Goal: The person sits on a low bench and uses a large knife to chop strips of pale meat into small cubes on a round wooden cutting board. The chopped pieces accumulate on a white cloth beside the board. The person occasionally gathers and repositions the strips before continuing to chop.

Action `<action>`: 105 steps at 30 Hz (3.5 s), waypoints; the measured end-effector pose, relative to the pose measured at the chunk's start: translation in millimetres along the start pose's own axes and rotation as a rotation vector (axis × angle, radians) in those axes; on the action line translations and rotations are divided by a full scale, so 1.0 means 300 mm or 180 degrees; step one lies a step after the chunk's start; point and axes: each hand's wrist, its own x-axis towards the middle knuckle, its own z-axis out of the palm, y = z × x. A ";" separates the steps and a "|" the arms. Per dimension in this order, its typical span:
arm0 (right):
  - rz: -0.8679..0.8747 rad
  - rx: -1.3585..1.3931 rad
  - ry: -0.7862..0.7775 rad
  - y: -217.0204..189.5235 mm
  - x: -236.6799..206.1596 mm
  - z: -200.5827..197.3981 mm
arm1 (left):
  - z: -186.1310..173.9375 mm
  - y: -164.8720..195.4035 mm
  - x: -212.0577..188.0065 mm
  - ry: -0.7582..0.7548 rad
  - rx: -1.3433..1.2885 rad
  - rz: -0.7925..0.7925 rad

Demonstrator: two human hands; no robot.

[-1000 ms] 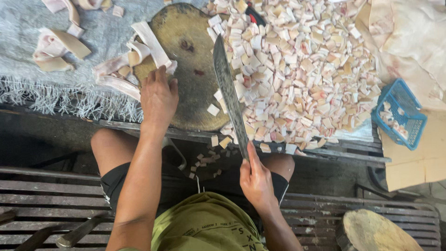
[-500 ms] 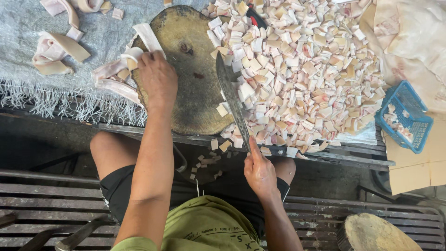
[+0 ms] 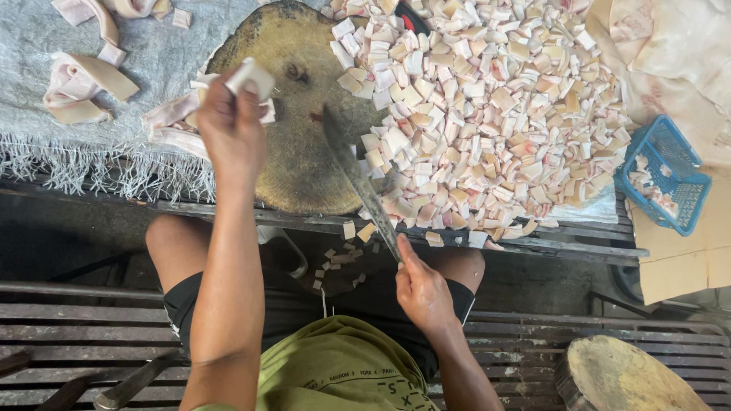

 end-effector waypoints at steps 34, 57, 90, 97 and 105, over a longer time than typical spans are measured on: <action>-0.0571 0.0066 0.0534 -0.031 0.018 -0.035 | -0.221 0.023 -0.251 -0.2991 0.3096 0.2470; -0.0737 -0.0447 0.0585 -0.028 0.028 0.082 | -0.133 0.022 -0.277 -0.2920 0.3009 0.2552; -0.0547 -0.0208 0.0107 -0.087 -0.012 0.060 | -0.111 0.002 -0.281 -0.2659 0.2604 0.2412; -0.0322 0.0278 0.0209 -0.115 -0.060 -0.007 | -0.142 -0.020 -0.238 -0.1480 0.2758 0.1584; -0.0458 -0.0291 0.0195 -0.013 0.055 0.054 | -0.103 -0.109 -0.127 -0.0079 0.3054 0.1086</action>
